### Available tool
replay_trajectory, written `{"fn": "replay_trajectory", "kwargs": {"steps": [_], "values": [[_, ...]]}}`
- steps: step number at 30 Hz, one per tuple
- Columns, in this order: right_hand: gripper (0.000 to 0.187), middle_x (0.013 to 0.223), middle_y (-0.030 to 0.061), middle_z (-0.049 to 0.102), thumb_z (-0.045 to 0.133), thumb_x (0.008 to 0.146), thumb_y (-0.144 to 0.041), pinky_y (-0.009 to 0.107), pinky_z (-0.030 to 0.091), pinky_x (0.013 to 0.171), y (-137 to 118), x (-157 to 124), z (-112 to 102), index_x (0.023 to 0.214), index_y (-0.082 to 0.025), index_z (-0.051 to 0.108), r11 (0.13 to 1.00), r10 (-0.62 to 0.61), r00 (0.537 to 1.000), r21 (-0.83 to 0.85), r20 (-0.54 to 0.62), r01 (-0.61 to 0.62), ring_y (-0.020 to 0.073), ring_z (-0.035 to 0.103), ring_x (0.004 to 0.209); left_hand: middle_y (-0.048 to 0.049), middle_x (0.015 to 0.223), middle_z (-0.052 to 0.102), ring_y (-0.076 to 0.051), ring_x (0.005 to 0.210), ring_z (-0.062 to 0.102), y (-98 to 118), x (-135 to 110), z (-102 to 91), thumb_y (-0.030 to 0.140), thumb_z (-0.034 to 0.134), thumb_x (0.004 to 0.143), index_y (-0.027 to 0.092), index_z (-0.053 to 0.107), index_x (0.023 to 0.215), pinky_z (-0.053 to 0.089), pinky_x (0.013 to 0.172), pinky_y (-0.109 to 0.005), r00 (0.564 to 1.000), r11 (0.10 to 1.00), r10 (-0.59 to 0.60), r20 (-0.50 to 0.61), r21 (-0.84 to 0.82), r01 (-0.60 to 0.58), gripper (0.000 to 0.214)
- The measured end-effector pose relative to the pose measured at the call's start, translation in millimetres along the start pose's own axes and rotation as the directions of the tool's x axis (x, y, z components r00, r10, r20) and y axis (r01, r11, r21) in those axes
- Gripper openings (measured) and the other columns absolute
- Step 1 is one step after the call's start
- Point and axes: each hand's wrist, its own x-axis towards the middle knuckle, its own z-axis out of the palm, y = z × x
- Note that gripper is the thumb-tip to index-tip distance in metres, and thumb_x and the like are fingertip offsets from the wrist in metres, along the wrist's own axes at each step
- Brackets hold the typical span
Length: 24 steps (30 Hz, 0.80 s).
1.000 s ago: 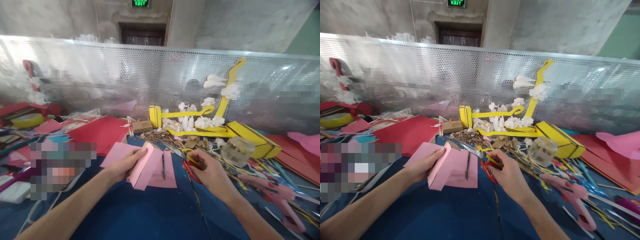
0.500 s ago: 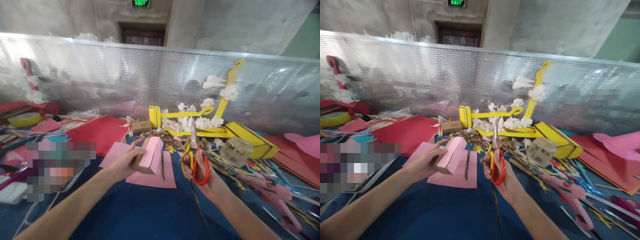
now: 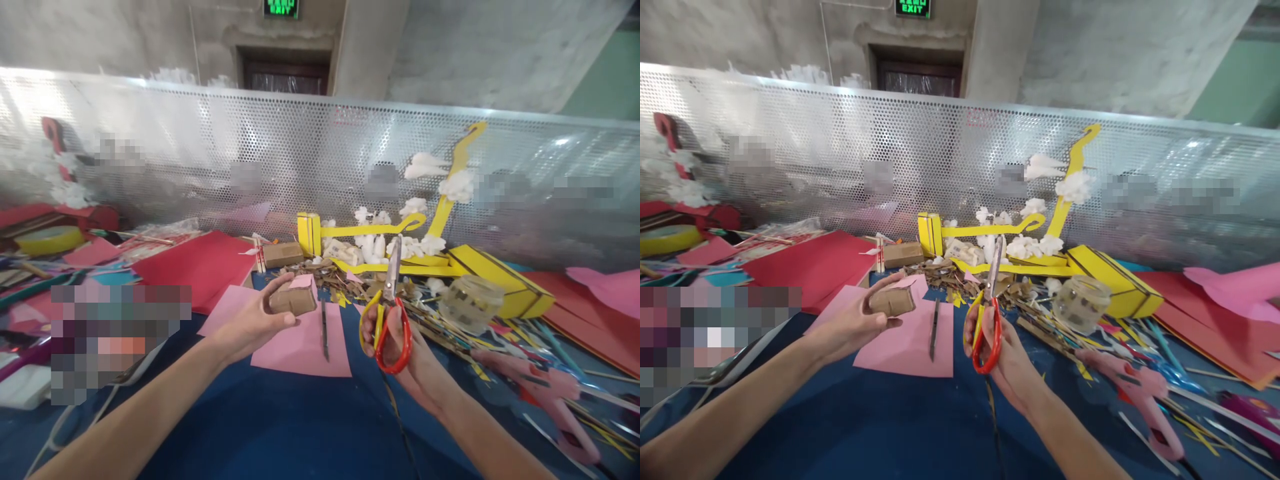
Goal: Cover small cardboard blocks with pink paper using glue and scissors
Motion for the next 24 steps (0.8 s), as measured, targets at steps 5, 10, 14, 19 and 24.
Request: {"fn": "replay_trajectory", "kwargs": {"steps": [5,10,14,19,24], "values": [[0.048,0.086,0.0007,0.050,0.073,0.080,-0.071,0.029,0.050,0.067,0.3,-2.8,-2.7,0.086,-0.025,0.061,0.999,0.024,0.999,-0.037,0.026,-0.023,0.0169,0.050,0.076,-0.0064,0.120,0.067,-0.020,0.105,0.065,0.0,1.2,4.5,0.016,0.093,0.060,0.029,0.050,0.137,0.051,0.088,-0.032,0.991,0.985,0.115,-0.072,0.140,-0.104,0.089],[0.047,0.098,0.0040,0.056,0.065,0.085,-0.074,0.034,0.053,0.079,5.5,-6.6,-9.8,0.100,-0.030,0.063,0.980,0.049,0.995,-0.197,0.087,-0.031,0.0209,0.055,0.089,-0.0015,0.095,0.068,-0.015,0.076,0.064,0.8,4.1,5.3,0.029,0.090,0.068,0.023,0.059,0.118,0.055,0.072,-0.031,0.967,0.930,0.227,-0.112,0.319,-0.181,0.059],[0.050,0.101,0.0036,0.059,0.059,0.089,-0.075,0.036,0.053,0.084,10.3,-8.6,-15.5,0.113,-0.031,0.063,0.928,0.057,0.993,-0.372,0.104,-0.014,0.0197,0.055,0.085,0.0007,0.070,0.062,-0.014,0.060,0.054,2.3,5.1,3.5,0.040,0.086,0.071,0.019,0.068,0.092,0.048,0.060,-0.030,0.957,0.828,0.247,-0.150,0.545,-0.128,0.035],[0.047,0.102,0.0026,0.057,0.061,0.088,-0.073,0.032,0.054,0.077,10.0,-7.1,-12.2,0.114,-0.034,0.058,0.889,-0.011,0.990,-0.452,0.140,0.074,0.0178,0.054,0.080,-0.0068,0.101,0.073,-0.026,0.098,0.063,0.3,5.2,-2.7,0.038,0.087,0.071,0.023,0.073,0.100,0.049,0.085,-0.035,0.917,0.669,0.384,-0.106,0.717,-0.197,0.036],[0.039,0.091,0.0024,0.056,0.074,0.083,-0.054,0.031,0.053,0.069,-2.2,0.1,-7.2,0.103,-0.026,0.055,0.641,-0.262,0.962,-0.730,0.082,0.237,0.0188,0.054,0.075,-0.0069,0.118,0.070,-0.031,0.118,0.056,-4.3,6.0,-9.1,0.026,0.082,0.077,0.028,0.071,0.112,0.042,0.104,-0.044,0.847,0.435,0.524,0.087,0.828,-0.354,0.037]]}}
